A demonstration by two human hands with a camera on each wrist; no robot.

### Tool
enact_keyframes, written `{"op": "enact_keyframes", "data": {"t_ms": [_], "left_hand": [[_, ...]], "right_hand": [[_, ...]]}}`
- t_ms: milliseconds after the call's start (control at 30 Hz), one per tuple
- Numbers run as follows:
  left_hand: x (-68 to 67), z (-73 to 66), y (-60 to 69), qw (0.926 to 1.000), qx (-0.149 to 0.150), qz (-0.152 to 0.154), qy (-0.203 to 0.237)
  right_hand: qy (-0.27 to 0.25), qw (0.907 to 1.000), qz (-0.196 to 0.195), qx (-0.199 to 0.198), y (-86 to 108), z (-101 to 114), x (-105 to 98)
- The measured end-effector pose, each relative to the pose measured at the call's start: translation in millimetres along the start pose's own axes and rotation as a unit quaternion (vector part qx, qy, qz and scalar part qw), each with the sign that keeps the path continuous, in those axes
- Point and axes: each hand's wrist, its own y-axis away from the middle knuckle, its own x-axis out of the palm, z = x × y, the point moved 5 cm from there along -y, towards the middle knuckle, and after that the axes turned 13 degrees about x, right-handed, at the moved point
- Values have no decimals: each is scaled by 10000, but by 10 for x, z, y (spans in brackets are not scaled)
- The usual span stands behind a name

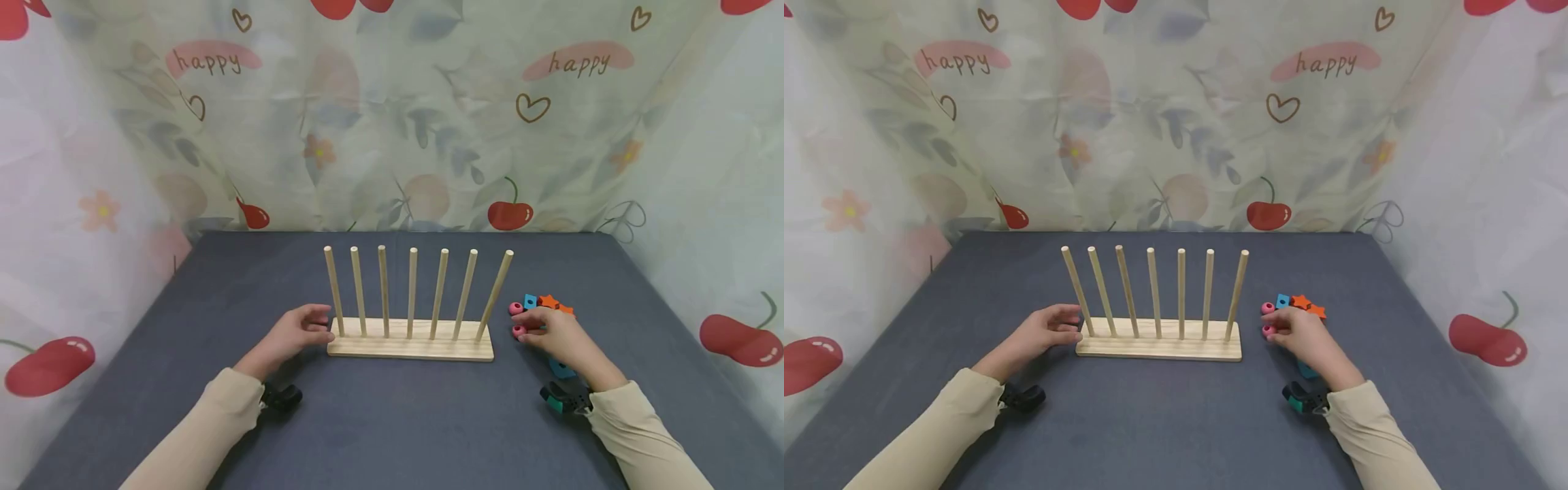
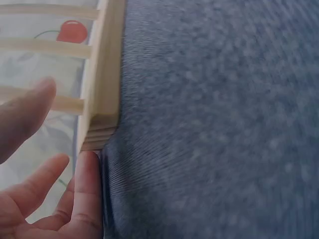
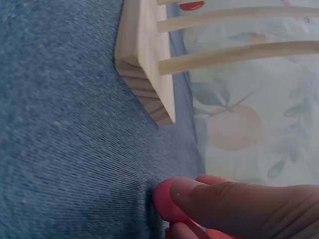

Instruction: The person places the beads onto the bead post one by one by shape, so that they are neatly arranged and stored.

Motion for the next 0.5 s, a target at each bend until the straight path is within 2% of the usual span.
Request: {"op": "enact_keyframes", "data": {"t_ms": [167, 500], "left_hand": [[55, -1, -72, 9995, 210, 215, -76], [111, 20, -129, 9978, 196, 600, -193]], "right_hand": [[122, 9999, 86, -24, -23, 22, 48], [393, 9992, 27, 118, -42, -24, 65]]}}
